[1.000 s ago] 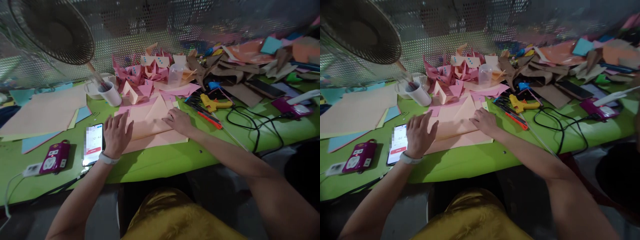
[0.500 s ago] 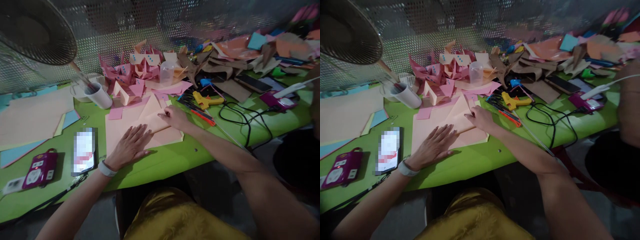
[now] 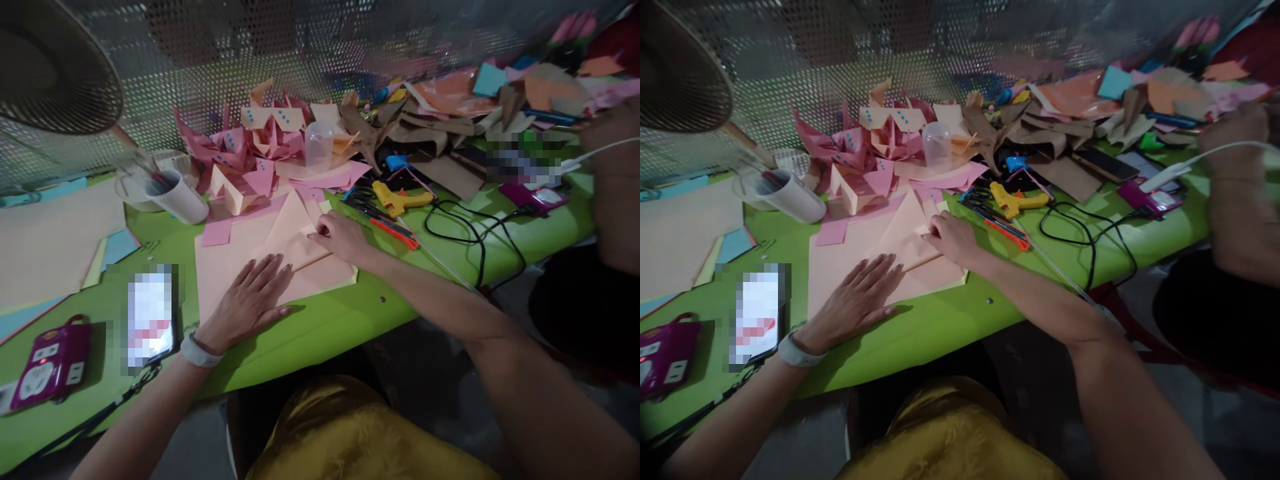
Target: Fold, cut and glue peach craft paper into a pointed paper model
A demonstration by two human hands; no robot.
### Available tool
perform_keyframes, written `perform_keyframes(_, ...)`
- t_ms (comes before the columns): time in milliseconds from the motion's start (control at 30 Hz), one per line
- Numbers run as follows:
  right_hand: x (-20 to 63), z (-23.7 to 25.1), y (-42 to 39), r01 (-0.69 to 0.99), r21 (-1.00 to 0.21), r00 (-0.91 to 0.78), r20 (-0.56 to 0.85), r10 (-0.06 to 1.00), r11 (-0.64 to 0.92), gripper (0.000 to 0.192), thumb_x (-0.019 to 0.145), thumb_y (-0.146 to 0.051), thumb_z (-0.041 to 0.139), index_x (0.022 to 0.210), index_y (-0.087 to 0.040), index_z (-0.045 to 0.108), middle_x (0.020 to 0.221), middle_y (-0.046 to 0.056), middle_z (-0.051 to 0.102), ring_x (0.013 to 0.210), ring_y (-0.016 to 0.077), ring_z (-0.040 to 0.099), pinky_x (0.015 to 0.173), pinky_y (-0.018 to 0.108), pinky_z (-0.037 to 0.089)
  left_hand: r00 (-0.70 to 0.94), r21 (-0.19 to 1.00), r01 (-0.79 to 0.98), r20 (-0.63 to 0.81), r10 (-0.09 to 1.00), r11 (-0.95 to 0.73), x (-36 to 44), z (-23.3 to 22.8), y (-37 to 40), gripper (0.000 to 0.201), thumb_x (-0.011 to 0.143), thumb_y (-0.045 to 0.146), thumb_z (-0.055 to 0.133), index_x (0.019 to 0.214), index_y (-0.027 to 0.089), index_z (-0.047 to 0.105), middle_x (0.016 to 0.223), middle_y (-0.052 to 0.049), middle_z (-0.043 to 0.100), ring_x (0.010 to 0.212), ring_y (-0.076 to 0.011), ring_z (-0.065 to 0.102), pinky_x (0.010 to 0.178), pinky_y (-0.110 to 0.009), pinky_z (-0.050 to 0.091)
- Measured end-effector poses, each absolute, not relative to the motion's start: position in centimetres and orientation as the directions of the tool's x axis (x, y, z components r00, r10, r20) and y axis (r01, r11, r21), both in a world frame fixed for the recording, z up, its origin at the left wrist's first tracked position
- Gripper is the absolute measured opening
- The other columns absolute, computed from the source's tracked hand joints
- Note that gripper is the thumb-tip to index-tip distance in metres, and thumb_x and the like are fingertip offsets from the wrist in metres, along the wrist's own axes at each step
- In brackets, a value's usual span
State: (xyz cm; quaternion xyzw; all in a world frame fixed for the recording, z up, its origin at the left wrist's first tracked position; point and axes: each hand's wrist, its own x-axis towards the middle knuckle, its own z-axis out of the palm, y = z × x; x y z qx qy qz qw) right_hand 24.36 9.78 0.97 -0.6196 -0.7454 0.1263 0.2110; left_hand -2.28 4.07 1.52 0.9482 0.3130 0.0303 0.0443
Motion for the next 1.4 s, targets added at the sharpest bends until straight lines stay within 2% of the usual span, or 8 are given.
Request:
perform_keyframes(367,24.41,0.86,9.92,0.864,-0.465,-0.134,0.155,0.979,0.191,0.022,0.090,-0.041,0.062,0.083,-0.020,0.060,0.091,0.003,0.061,0.080,0.0163,0.056,0.063,0.029,0.035,0.799,0.099,0.595,0.030,0.600,-0.798,-2.16,1.71,3.95,0.075,0.095,0.059,0.039,0.157,0.026,0.011,0.163,-0.008,0.019,0.150,-0.0295,0.016,0.121,-0.049,0.012)
perform_keyframes(633,24.34,0.58,10.08,0.874,-0.448,-0.119,0.182,0.976,0.190,0.024,0.091,-0.043,0.062,0.083,-0.020,0.060,0.090,0.002,0.061,0.076,0.0150,0.056,0.062,0.028,0.035,0.805,0.020,0.591,0.048,0.591,-0.806,-2.10,1.71,3.87,0.073,0.096,0.060,0.036,0.156,0.021,0.018,0.161,-0.010,0.023,0.149,-0.0290,0.016,0.121,-0.049,0.017)
perform_keyframes(833,24.44,0.43,10.24,0.866,-0.459,-0.125,0.185,0.975,0.198,0.024,0.089,-0.043,0.064,0.082,-0.021,0.060,0.089,0.001,0.061,0.076,0.0148,0.056,0.062,0.028,0.035,0.808,0.007,0.588,0.037,0.588,-0.809,-2.22,1.56,3.94,0.077,0.095,0.062,0.034,0.157,0.022,0.012,0.161,-0.010,0.025,0.150,-0.0291,0.016,0.120,-0.051,0.017)
perform_keyframes(1200,24.28,0.86,10.18,0.865,-0.471,-0.116,0.145,0.983,0.172,0.025,0.088,-0.044,0.066,0.083,-0.020,0.061,0.089,0.001,0.061,0.076,0.0139,0.055,0.062,0.027,0.034,0.808,0.003,0.588,0.038,0.588,-0.809,-2.17,1.56,3.94,0.075,0.096,0.059,0.038,0.157,0.031,0.005,0.164,-0.005,0.015,0.150,-0.0296,0.015,0.121,-0.051,0.017)
perform_keyframes(1400,24.41,0.38,10.22,0.862,-0.469,-0.117,0.182,0.976,0.191,0.023,0.089,-0.042,0.065,0.083,-0.020,0.060,0.089,0.002,0.061,0.078,0.0149,0.056,0.063,0.027,0.035,0.808,0.008,0.589,0.038,0.589,-0.808,-2.32,1.30,4.04,0.073,0.096,0.059,0.038,0.157,0.031,0.008,0.163,-0.006,0.018,0.150,-0.0290,0.016,0.120,-0.052,0.018)
